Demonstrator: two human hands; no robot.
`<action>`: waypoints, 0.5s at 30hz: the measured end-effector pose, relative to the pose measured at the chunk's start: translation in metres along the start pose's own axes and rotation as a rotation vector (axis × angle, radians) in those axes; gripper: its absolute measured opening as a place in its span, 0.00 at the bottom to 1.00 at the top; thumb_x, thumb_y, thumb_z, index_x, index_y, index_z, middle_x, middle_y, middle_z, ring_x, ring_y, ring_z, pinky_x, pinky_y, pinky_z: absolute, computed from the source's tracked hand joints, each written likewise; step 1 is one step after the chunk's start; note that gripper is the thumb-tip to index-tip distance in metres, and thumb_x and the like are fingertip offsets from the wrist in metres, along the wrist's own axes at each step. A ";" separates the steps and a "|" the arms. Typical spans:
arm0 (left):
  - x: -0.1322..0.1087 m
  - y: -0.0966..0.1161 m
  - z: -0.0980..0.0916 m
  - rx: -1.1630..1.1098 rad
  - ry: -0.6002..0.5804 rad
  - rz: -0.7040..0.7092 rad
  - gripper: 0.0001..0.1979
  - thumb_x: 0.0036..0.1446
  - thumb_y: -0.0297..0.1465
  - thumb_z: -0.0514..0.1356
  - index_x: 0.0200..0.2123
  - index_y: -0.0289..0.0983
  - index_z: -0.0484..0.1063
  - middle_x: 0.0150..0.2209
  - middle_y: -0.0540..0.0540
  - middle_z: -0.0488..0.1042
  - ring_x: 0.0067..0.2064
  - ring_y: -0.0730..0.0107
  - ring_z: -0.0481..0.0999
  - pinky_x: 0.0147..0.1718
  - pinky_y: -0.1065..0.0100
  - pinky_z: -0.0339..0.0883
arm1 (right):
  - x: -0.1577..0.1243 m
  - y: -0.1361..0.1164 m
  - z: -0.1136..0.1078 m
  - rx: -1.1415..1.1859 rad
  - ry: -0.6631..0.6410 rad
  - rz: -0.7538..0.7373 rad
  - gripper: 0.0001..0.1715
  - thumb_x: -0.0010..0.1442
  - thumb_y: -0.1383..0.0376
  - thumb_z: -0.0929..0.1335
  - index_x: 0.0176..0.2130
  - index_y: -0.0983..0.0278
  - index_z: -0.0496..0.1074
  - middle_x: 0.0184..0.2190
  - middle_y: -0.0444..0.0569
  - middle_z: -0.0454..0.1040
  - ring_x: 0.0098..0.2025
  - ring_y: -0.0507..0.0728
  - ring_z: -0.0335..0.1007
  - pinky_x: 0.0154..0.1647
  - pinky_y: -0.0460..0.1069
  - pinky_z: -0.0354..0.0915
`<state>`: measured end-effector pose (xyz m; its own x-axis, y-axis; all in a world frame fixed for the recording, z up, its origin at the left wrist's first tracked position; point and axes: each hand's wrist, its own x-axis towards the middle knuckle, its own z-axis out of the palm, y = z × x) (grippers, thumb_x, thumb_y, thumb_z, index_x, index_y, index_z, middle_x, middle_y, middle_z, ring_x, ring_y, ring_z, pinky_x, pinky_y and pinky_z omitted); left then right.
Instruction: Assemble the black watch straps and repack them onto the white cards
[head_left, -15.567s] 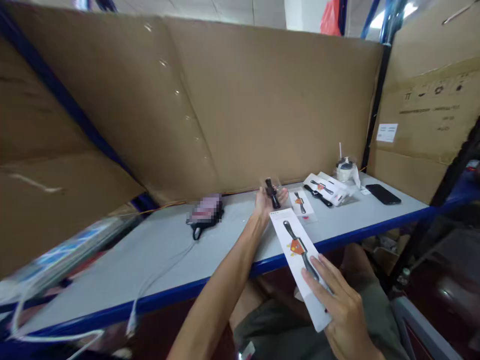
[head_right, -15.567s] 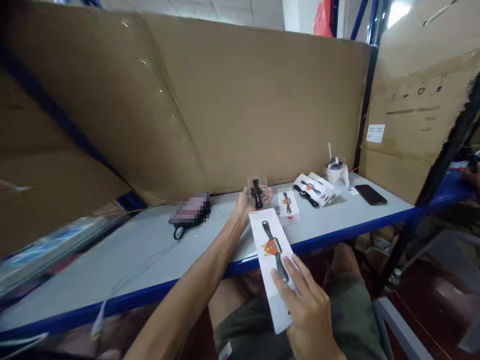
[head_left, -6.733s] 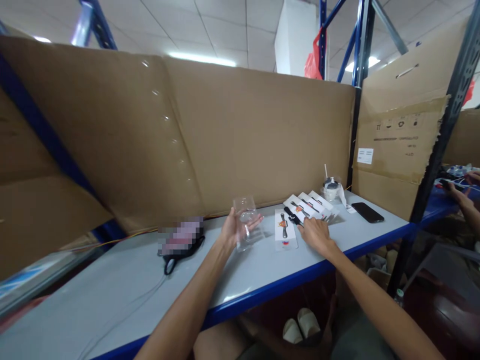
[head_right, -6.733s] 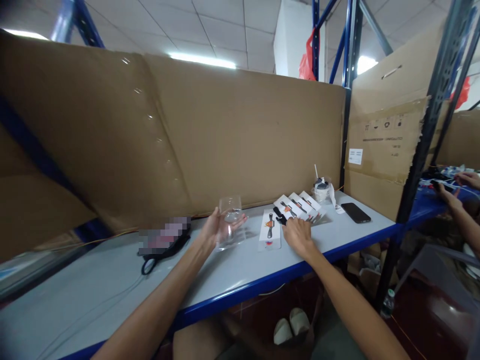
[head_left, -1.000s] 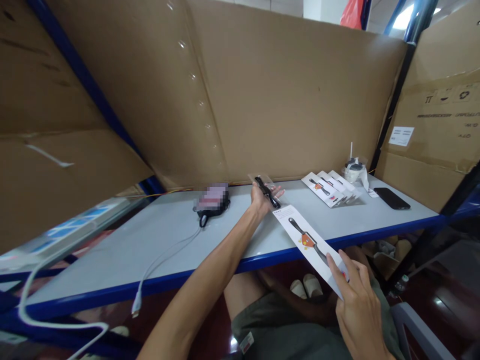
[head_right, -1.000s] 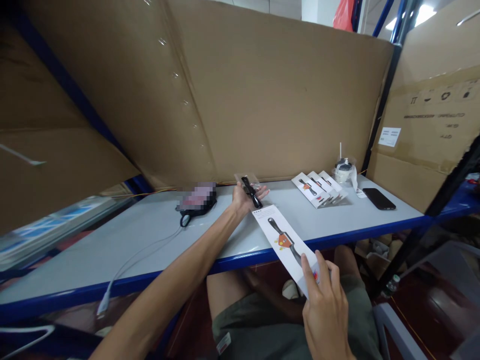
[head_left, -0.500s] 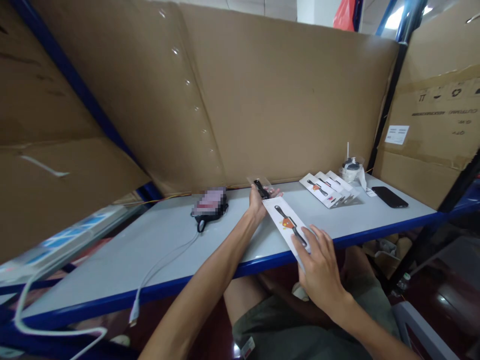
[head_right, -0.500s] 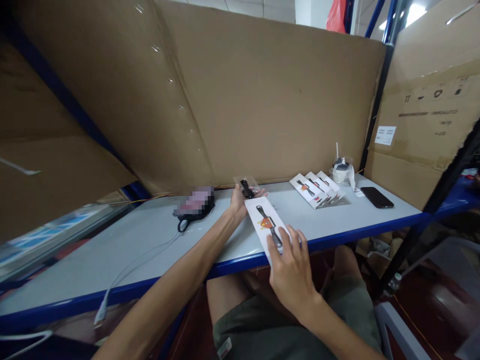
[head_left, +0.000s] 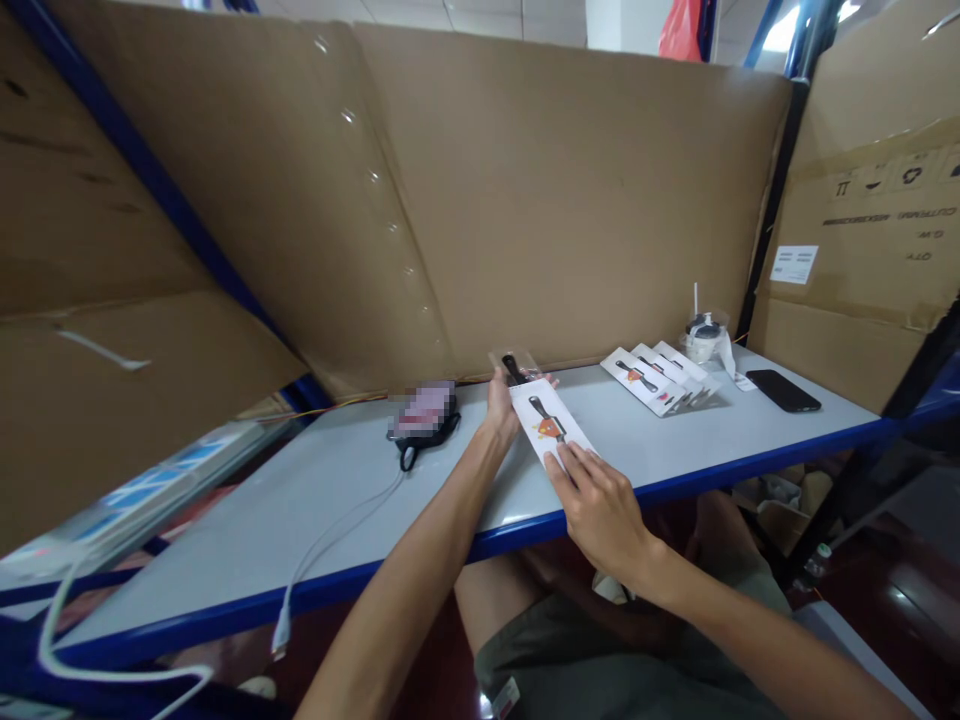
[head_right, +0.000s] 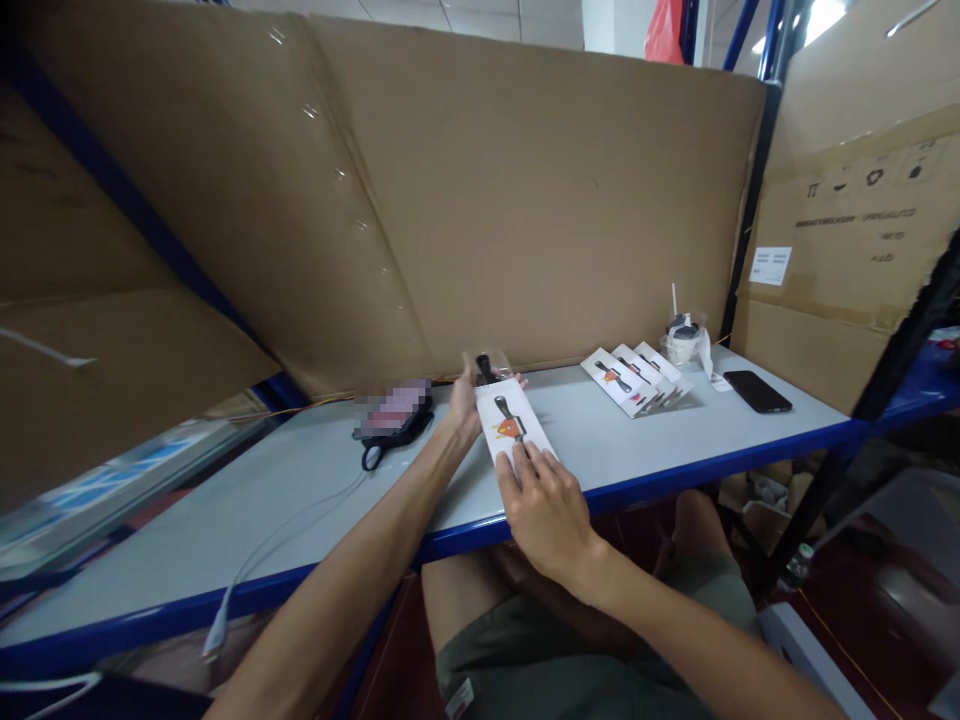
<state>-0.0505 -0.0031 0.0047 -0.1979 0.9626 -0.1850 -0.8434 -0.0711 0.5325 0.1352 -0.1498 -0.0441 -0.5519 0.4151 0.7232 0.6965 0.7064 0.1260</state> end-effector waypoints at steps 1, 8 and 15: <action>-0.001 -0.002 0.002 0.009 -0.020 -0.014 0.17 0.68 0.39 0.50 0.31 0.37 0.69 0.23 0.45 0.73 0.34 0.56 0.82 0.44 0.47 0.77 | -0.005 -0.001 -0.001 -0.008 -0.003 -0.001 0.26 0.64 0.77 0.62 0.59 0.70 0.70 0.58 0.58 0.73 0.60 0.61 0.69 0.60 0.54 0.66; -0.001 -0.018 0.004 0.105 -0.087 -0.032 0.12 0.64 0.24 0.49 0.30 0.35 0.68 0.26 0.43 0.74 0.38 0.56 0.82 0.48 0.45 0.76 | -0.021 -0.002 -0.017 -0.042 -0.065 -0.020 0.27 0.63 0.76 0.63 0.61 0.72 0.68 0.60 0.60 0.72 0.61 0.62 0.68 0.60 0.55 0.67; 0.002 -0.019 0.000 0.165 -0.041 -0.093 0.11 0.66 0.27 0.48 0.40 0.33 0.70 0.30 0.41 0.78 0.38 0.55 0.83 0.46 0.47 0.76 | -0.023 0.000 -0.008 -0.091 -0.021 -0.107 0.26 0.65 0.74 0.62 0.61 0.75 0.68 0.60 0.63 0.70 0.62 0.64 0.67 0.60 0.56 0.66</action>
<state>-0.0349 0.0003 -0.0059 -0.1002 0.9730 -0.2077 -0.7630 0.0589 0.6437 0.1523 -0.1641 -0.0553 -0.6343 0.3530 0.6878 0.6712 0.6929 0.2634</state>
